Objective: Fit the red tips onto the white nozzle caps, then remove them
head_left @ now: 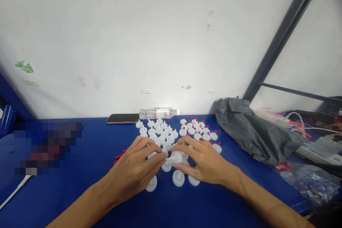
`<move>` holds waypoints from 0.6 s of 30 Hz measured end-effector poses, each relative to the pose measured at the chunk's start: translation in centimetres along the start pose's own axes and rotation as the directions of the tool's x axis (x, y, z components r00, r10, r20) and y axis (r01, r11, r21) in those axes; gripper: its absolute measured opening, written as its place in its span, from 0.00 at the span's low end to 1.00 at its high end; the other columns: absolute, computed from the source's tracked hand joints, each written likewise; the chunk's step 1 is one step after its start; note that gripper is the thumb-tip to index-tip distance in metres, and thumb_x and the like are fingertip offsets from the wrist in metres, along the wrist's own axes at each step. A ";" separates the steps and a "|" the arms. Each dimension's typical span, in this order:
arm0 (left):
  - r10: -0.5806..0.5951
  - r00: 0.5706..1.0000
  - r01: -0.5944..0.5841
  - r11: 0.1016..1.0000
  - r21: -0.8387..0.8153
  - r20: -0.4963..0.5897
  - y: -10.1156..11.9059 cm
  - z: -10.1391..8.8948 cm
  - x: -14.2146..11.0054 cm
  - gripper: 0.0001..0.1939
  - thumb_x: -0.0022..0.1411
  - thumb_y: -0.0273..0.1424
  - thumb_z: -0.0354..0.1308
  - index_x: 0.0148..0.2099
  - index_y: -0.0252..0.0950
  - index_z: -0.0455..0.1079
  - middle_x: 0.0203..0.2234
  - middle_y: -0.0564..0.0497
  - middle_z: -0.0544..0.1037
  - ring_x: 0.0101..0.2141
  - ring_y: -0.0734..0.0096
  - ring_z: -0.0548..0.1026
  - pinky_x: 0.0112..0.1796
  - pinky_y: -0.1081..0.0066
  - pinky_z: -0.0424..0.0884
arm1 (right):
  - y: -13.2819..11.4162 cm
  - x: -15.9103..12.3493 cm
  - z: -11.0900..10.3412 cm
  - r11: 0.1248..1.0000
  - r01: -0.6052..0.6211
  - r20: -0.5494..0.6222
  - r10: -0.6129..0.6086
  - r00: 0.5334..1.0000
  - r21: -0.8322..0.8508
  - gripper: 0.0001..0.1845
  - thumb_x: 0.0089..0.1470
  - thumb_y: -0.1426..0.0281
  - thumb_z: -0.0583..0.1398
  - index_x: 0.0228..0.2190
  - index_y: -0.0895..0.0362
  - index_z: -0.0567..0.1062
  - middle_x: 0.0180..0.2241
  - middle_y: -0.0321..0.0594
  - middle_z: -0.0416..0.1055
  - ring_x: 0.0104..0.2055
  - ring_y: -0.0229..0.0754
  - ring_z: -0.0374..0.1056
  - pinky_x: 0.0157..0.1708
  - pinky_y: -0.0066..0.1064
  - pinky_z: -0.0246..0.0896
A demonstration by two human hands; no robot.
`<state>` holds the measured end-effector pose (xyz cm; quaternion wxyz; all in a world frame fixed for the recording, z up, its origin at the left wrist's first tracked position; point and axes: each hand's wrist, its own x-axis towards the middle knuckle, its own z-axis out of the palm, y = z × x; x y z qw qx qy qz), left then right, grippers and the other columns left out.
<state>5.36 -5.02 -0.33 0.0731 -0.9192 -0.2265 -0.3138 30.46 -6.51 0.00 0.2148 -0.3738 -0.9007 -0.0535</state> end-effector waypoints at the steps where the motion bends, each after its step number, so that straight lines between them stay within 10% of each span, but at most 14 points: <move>1: 0.010 1.000 -0.010 1.000 -0.008 -0.001 0.1 0.0 0.0 0.13 0.65 0.23 0.54 0.49 0.43 0.68 0.35 0.49 0.78 0.37 0.62 0.71 0.36 0.58 0.68 | 0.0 0.0 0.1 1.000 -0.003 -0.005 0.003 1.000 0.008 0.19 0.61 0.55 0.58 0.49 0.50 0.71 0.47 0.41 0.73 0.40 0.39 0.72 0.30 0.27 0.58; 18: 0.062 0.996 -0.068 0.994 -0.083 -0.069 0.2 0.5 -0.5 0.17 0.64 0.19 0.54 0.51 0.44 0.69 0.37 0.51 0.82 0.39 0.64 0.75 0.39 0.59 0.69 | 0.3 -0.2 0.7 0.986 0.164 -0.173 -0.164 0.971 -0.013 0.18 0.62 0.61 0.60 0.51 0.54 0.71 0.46 0.38 0.78 0.44 0.39 0.75 0.37 0.27 0.69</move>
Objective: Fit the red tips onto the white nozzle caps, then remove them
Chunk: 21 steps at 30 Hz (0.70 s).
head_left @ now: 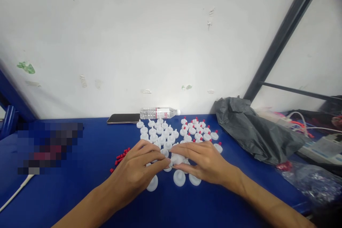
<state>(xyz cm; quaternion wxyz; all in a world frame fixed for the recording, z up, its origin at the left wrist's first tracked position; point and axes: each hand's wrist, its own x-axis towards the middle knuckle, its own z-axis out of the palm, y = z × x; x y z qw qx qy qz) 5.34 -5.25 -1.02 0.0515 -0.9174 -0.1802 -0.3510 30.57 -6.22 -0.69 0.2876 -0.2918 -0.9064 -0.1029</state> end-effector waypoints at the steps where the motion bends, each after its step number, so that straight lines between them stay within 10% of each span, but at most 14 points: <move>1: 0.005 1.000 -0.005 1.000 -0.009 0.005 0.0 0.0 0.0 0.18 0.64 0.18 0.53 0.52 0.43 0.69 0.38 0.51 0.82 0.40 0.65 0.75 0.40 0.59 0.69 | 0.0 0.0 0.0 1.000 0.003 -0.005 -0.003 1.000 -0.005 0.18 0.62 0.61 0.60 0.51 0.54 0.71 0.45 0.38 0.78 0.44 0.39 0.76 0.38 0.27 0.70; 12: -0.080 0.995 0.079 0.996 -0.029 -0.061 0.4 -0.4 0.6 0.19 0.64 0.29 0.60 0.57 0.42 0.66 0.42 0.47 0.77 0.43 0.63 0.72 0.43 0.61 0.72 | 0.2 0.5 -0.7 0.982 0.166 -0.080 -0.173 0.982 -0.089 0.18 0.64 0.64 0.59 0.52 0.58 0.70 0.47 0.41 0.77 0.44 0.34 0.75 0.37 0.22 0.72; 21: -0.197 0.963 0.219 0.970 -0.110 0.182 1.0 -0.5 -0.3 0.28 0.68 0.32 0.53 0.67 0.48 0.52 0.60 0.50 0.70 0.61 0.61 0.64 0.62 0.51 0.62 | -0.1 0.3 -0.6 0.969 0.237 -0.074 -0.242 0.967 -0.064 0.24 0.63 0.63 0.59 0.56 0.62 0.67 0.47 0.44 0.77 0.34 0.35 0.75 0.26 0.25 0.71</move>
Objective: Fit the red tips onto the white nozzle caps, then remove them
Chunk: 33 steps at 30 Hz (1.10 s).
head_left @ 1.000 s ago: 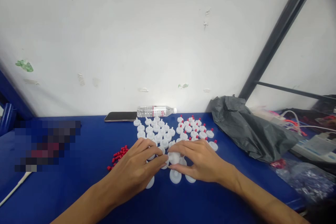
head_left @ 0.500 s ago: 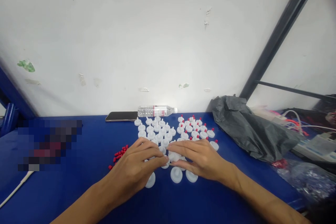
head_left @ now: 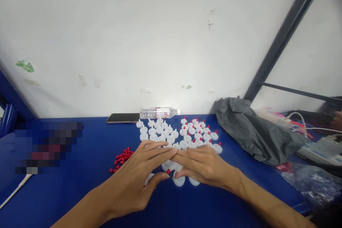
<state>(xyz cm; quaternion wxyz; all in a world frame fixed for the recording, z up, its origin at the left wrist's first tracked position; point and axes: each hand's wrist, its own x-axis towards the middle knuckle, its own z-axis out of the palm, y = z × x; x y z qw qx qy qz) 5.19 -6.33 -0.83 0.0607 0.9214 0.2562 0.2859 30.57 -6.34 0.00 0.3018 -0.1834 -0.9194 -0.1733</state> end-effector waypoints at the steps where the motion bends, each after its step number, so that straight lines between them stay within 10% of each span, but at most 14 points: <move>1: -0.018 0.999 0.018 1.000 -0.022 0.027 0.0 0.0 0.0 0.28 0.67 0.32 0.53 0.67 0.49 0.53 0.60 0.51 0.70 0.60 0.61 0.65 0.62 0.52 0.62 | -0.1 -0.1 0.1 1.000 0.000 -0.007 0.000 1.000 0.003 0.24 0.63 0.63 0.59 0.56 0.62 0.67 0.45 0.44 0.78 0.33 0.35 0.75 0.26 0.24 0.70; 18: -0.220 0.942 0.286 0.920 -0.267 0.252 -0.1 -0.8 0.0 0.28 0.65 0.37 0.58 0.64 0.60 0.56 0.47 0.55 0.76 0.47 0.65 0.73 0.50 0.61 0.71 | -0.8 -0.2 0.2 0.998 0.029 -0.048 -0.026 0.999 0.063 0.21 0.62 0.66 0.60 0.54 0.61 0.70 0.45 0.41 0.79 0.25 0.31 0.72 0.19 0.25 0.64; 33: -0.076 0.988 0.094 0.987 -0.130 0.137 0.1 -1.0 -0.4 0.30 0.66 0.35 0.56 0.67 0.55 0.52 0.57 0.54 0.73 0.56 0.62 0.70 0.55 0.60 0.70 | -1.3 0.1 -0.1 0.999 0.020 -0.057 -0.018 0.998 0.025 0.20 0.63 0.67 0.60 0.55 0.59 0.70 0.46 0.40 0.78 0.18 0.30 0.66 0.13 0.27 0.58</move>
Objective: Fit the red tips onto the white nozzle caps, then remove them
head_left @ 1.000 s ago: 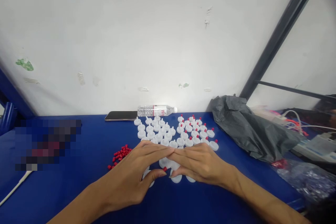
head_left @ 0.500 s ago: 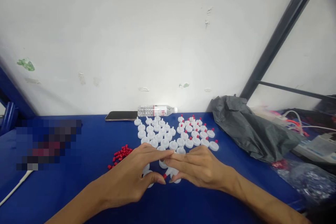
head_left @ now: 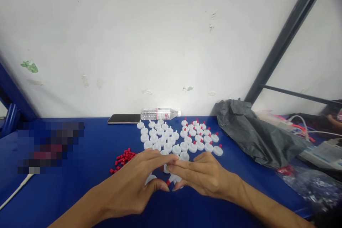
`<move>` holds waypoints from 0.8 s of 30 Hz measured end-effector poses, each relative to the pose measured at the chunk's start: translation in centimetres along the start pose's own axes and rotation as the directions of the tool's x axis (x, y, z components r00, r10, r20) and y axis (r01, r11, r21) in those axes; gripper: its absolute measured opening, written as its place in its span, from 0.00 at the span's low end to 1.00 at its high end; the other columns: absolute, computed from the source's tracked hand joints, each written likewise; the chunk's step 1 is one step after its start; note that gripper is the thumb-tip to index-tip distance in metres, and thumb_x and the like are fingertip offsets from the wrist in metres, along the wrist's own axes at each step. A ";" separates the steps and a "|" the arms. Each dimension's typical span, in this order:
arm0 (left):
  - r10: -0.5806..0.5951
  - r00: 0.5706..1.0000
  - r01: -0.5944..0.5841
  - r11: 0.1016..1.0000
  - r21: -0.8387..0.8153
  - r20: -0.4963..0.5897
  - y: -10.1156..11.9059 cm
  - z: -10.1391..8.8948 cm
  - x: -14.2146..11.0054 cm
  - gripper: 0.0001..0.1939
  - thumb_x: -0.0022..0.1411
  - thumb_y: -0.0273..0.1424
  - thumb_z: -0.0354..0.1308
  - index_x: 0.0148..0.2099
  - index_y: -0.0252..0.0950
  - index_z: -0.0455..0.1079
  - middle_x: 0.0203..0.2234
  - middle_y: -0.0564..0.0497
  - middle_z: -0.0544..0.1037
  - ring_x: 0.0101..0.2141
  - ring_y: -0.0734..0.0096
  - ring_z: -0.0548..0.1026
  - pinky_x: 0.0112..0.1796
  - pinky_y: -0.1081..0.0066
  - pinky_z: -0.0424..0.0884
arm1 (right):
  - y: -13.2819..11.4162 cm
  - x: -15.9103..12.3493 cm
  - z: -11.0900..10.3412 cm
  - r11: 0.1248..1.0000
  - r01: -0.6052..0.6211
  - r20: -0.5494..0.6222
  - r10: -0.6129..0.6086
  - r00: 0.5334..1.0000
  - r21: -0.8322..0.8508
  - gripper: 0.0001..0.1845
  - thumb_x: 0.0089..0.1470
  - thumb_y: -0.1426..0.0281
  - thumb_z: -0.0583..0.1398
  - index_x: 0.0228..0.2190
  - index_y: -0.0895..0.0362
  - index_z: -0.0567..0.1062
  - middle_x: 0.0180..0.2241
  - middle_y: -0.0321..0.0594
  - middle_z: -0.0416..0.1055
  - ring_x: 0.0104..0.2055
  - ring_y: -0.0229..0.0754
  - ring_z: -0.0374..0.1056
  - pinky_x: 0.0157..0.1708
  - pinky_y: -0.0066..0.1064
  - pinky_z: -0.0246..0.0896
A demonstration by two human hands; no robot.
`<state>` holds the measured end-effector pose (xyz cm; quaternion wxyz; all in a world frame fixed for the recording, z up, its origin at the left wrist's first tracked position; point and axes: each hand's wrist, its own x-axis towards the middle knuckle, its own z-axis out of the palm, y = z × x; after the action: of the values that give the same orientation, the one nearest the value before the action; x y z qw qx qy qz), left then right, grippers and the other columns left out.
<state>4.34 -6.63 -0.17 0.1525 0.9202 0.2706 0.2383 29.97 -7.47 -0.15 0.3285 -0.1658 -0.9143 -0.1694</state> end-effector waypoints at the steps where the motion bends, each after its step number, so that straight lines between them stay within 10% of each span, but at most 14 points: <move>1: 0.004 1.000 -0.004 1.000 -0.004 -0.013 0.1 0.0 0.0 0.30 0.66 0.35 0.56 0.67 0.55 0.52 0.57 0.54 0.73 0.56 0.61 0.70 0.55 0.60 0.71 | -0.1 0.0 0.0 1.000 -0.012 0.007 0.012 1.000 0.011 0.20 0.63 0.67 0.59 0.55 0.58 0.70 0.47 0.39 0.78 0.18 0.30 0.67 0.13 0.27 0.59; 14: 0.014 0.996 0.010 0.957 0.288 -0.084 -1.9 -1.5 1.4 0.15 0.70 0.30 0.47 0.54 0.39 0.69 0.40 0.47 0.77 0.41 0.61 0.71 0.46 0.58 0.66 | 3.7 -1.1 -1.2 0.953 -0.304 0.014 0.304 0.953 0.011 0.07 0.62 0.72 0.59 0.41 0.54 0.76 0.49 0.40 0.76 0.36 0.35 0.76 0.31 0.24 0.67; 18: -0.040 0.994 0.079 0.914 0.398 -0.107 -3.6 -2.7 1.4 0.13 0.70 0.27 0.46 0.46 0.37 0.73 0.34 0.48 0.76 0.39 0.62 0.68 0.43 0.60 0.63 | 5.5 -2.0 -2.4 0.880 -0.475 0.037 0.475 0.879 0.015 0.05 0.61 0.68 0.59 0.35 0.55 0.76 0.51 0.43 0.73 0.25 0.31 0.68 0.26 0.26 0.65; 24: -0.087 0.991 0.122 0.904 0.409 -0.103 -4.9 -3.3 1.2 0.12 0.69 0.29 0.48 0.41 0.36 0.74 0.33 0.48 0.76 0.39 0.62 0.66 0.43 0.61 0.63 | 5.6 -1.4 -3.6 0.838 -0.546 0.178 0.538 0.824 -0.004 0.12 0.59 0.60 0.61 0.34 0.55 0.78 0.28 0.38 0.70 0.27 0.36 0.65 0.27 0.27 0.59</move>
<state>1.46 -1.48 0.98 -0.0446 0.9052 0.3699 0.2045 35.24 -4.22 2.66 0.2868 -0.4246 -0.8581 -0.0327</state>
